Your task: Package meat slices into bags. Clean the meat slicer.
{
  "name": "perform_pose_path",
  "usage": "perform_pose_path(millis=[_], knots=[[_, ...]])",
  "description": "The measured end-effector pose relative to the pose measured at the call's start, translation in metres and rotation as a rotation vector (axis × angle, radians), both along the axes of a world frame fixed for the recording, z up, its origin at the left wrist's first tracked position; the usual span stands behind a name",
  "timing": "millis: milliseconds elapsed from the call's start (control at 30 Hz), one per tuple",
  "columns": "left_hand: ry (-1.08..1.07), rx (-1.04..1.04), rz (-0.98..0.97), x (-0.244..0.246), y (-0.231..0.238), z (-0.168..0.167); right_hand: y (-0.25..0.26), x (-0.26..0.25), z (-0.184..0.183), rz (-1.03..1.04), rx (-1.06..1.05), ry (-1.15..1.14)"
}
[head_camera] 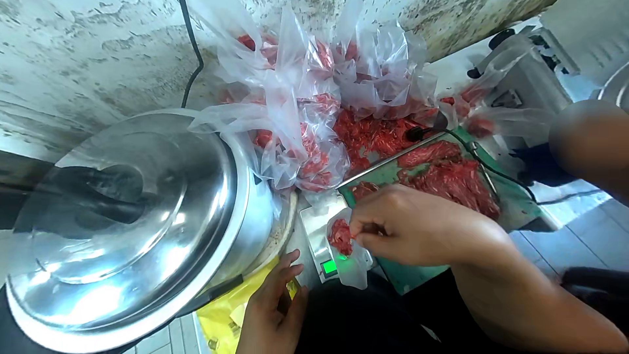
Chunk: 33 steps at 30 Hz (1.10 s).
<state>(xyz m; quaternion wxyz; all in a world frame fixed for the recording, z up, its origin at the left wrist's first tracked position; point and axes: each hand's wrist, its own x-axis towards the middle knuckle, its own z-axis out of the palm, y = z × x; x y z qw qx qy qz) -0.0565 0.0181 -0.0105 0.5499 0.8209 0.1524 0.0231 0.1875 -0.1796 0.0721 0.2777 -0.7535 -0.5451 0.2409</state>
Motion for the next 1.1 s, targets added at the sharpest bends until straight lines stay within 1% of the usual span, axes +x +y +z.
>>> perform_pose_path(millis=[33, 100, 200, 267, 367, 500, 567, 633, 700, 800, 867, 967, 1033, 1100], knots=[[0.0, -0.003, -0.001, 0.0, 0.0, 0.0, 0.002, -0.003, -0.005, 0.007, -0.027, -0.068], [0.001, -0.006, -0.005, 0.0, 0.001, -0.001, 0.002, -0.008, -0.01, 0.017, -0.016, -0.158], [-0.004, 0.003, -0.008, 0.0, 0.0, -0.003, 0.0, -0.008, -0.007, 0.008, 0.021, -0.198], [-0.001, 0.007, -0.008, 0.001, 0.0, -0.003, 0.0, -0.005, -0.007, 0.005, 0.092, -0.189], [0.005, 0.005, -0.008, 0.003, 0.0, -0.002, 0.0, -0.002, -0.004, -0.025, 0.164, -0.13], [0.017, 0.016, 0.007, 0.003, -0.001, -0.001, -0.005, 0.01, -0.004, -0.107, 0.224, 0.028], [0.037, 0.023, 0.008, 0.003, -0.001, 0.0, -0.008, 0.023, -0.006, -0.2, 0.239, 0.151], [0.028, 0.027, 0.004, 0.002, -0.001, 0.0, -0.01, 0.045, -0.012, -0.354, 0.218, 0.258], [0.026, 0.029, -0.016, 0.002, 0.0, 0.0, -0.01, 0.075, -0.028, -0.558, 0.195, 0.286], [0.016, 0.03, -0.034, 0.002, 0.0, 0.001, -0.007, 0.127, -0.073, -0.882, 0.092, 0.257], [0.011, 0.036, -0.045, 0.002, 0.0, 0.0, -0.007, 0.154, -0.108, -0.977, -0.013, 0.223], [0.013, 0.031, -0.054, 0.002, 0.001, 0.0, -0.001, 0.176, -0.164, -0.977, -0.229, 0.2], [0.02, 0.032, -0.053, 0.002, 0.002, -0.001, 0.009, 0.182, -0.195, -0.874, -0.382, 0.164], [0.029, 0.035, -0.045, 0.003, 0.002, 0.0, 0.021, 0.181, -0.219, -0.753, -0.46, 0.126]])
